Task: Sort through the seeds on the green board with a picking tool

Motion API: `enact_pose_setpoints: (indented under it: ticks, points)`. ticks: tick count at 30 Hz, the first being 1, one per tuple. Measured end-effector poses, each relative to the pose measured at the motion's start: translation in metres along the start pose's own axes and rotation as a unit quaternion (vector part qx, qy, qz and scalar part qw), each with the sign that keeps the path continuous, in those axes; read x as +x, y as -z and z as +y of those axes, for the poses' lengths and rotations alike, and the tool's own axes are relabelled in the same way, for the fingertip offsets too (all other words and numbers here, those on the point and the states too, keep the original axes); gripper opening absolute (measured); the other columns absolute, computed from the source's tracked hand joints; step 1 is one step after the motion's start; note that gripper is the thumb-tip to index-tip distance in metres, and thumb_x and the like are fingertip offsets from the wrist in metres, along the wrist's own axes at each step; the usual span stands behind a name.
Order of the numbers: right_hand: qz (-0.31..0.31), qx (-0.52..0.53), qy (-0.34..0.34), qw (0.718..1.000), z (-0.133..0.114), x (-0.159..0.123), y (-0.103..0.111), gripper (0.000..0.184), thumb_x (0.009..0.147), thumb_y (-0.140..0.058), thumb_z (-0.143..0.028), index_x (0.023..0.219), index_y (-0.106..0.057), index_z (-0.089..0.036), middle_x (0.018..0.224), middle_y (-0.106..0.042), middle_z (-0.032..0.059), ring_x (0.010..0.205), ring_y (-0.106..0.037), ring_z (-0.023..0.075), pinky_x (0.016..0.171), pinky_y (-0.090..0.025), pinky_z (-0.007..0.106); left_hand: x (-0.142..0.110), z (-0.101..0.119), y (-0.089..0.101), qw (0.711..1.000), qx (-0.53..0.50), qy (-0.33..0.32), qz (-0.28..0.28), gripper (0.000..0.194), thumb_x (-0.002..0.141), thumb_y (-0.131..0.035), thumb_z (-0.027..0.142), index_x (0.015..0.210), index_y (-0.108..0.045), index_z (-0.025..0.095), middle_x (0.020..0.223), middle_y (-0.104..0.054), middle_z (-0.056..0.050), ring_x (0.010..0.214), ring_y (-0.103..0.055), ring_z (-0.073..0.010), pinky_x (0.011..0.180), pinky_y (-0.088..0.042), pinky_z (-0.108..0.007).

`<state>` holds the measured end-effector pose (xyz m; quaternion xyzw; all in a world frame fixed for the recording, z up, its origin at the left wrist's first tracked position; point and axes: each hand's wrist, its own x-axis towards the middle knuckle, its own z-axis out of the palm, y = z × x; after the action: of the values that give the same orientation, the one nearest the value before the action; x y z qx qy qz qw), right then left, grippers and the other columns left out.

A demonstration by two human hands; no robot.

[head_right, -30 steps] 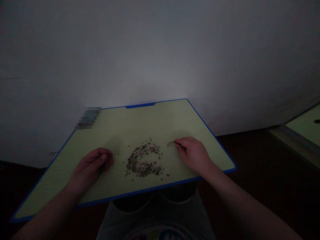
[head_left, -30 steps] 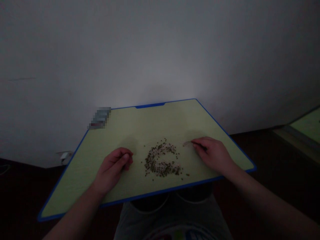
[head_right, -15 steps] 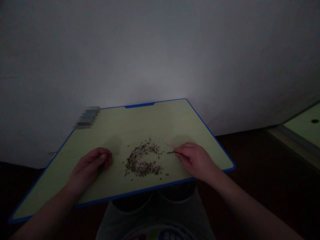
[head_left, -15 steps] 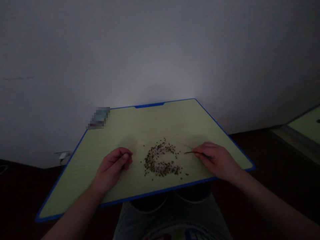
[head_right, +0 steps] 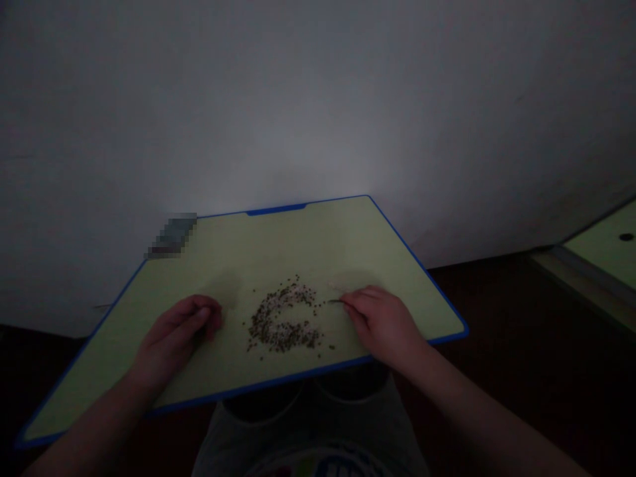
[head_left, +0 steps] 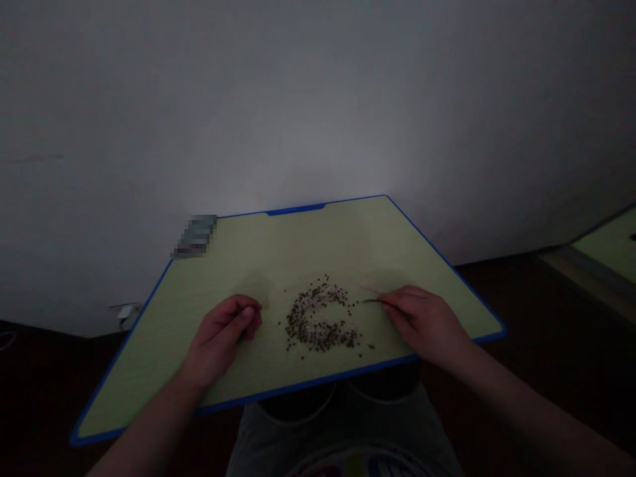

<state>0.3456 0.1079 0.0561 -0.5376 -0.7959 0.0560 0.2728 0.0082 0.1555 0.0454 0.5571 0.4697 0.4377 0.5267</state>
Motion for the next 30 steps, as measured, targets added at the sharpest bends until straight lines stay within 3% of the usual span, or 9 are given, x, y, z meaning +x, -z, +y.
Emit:
enact_pose_setpoints:
  ticks: [7, 22, 30]
  points:
    - [0.002, -0.040, -0.042, 0.998, 0.008, 0.021, -0.007, 0.024, 0.089, -0.050, -0.020, 0.099, -0.071, -0.018, 0.094, -0.074, 0.0067, 0.085, -0.067, 0.0220, 0.079, -0.054, 0.037, -0.007, 0.001, 0.000, 1.000, -0.001, 0.002, -0.004, 0.014, 0.080, -0.063, 0.033, 0.081, -0.065, 0.019, 0.060, -0.059, 0.003, 0.052, -0.047, -0.0098, 0.052, -0.035, -0.023]
    - [-0.040, 0.047, 0.069, 0.996, 0.007, 0.000, 0.005, 0.022, 0.092, -0.048, -0.021, 0.097, -0.069, -0.019, 0.083, -0.071, 0.0047, 0.079, -0.064, 0.0167, 0.071, -0.052, 0.030, 0.001, -0.002, 0.002, 1.000, 0.002, -0.007, -0.012, 0.016, 0.081, -0.062, 0.036, 0.082, -0.064, 0.020, 0.059, -0.058, 0.004, 0.053, -0.047, -0.0100, 0.052, -0.034, -0.023]
    - [-0.008, 0.028, 0.054, 0.998, 0.009, 0.006, -0.001, 0.022, 0.091, -0.049, -0.020, 0.096, -0.070, -0.017, 0.082, -0.071, 0.0062, 0.078, -0.065, 0.0181, 0.070, -0.052, 0.031, 0.000, -0.002, 0.000, 1.000, -0.004, 0.001, -0.006, 0.016, 0.079, -0.063, 0.035, 0.081, -0.064, 0.019, 0.059, -0.059, 0.004, 0.052, -0.046, -0.0095, 0.051, -0.034, -0.022]
